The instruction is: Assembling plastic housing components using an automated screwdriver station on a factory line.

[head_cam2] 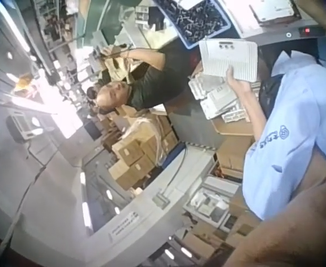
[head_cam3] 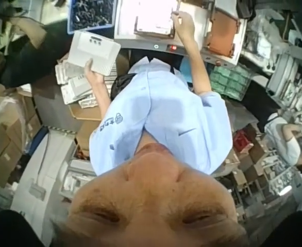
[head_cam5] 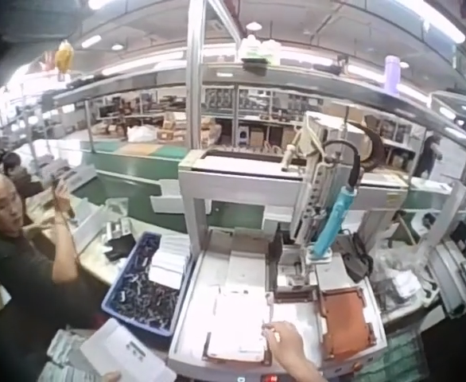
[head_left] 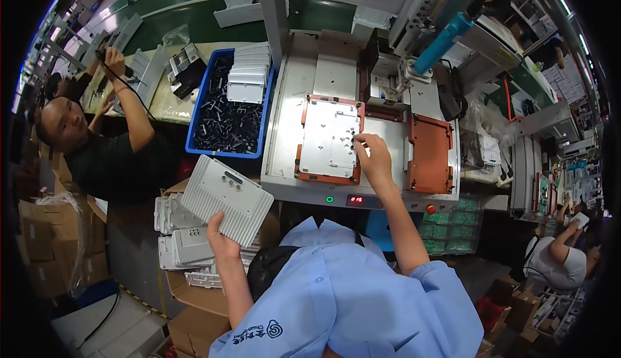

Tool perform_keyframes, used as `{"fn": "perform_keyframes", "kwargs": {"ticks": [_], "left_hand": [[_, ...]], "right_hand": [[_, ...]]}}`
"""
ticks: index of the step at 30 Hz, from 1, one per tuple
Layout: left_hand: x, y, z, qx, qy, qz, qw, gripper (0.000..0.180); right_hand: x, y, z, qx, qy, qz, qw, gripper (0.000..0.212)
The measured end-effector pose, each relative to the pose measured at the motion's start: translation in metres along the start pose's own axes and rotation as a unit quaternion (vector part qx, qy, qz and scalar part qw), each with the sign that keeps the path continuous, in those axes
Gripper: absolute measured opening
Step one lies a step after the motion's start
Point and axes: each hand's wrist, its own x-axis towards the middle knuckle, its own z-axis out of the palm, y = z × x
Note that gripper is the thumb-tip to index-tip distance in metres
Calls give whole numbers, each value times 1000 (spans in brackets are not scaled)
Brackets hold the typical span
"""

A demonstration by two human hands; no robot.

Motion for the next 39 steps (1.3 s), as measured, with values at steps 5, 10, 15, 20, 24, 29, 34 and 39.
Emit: {"fn": "perform_keyframes", "kwargs": {"ticks": [5,10,15,20,24,29,34,39], "left_hand": [[12,0,1,9,-5,-9,1000,52],[18,4,7,6,4,-25,1000,54],[22,5,1,-8,-23,-43,999,51],[22,12,-12,-30,-20,-43,998,48],[22,16,-26,-45,-5,-38,998,48],[12,23,-27,-53,26,-24,998,48],[9,23,-44,-71,58,-9,996,48],[2,25,-43,-69,84,-4,994,48]], "right_hand": [[0,0,0,37,-49,34,998,17],[2,-10,-3,55,-75,72,993,17],[10,-24,1,-49,-53,-2,997,15],[44,-65,27,-22,-76,-55,995,12],[84,-89,81,31,-134,-148,979,14],[119,-117,153,31,-195,-188,962,14],[125,-104,227,-15,-258,-228,939,11],[124,-88,295,-214,-342,-251,880,15]]}}
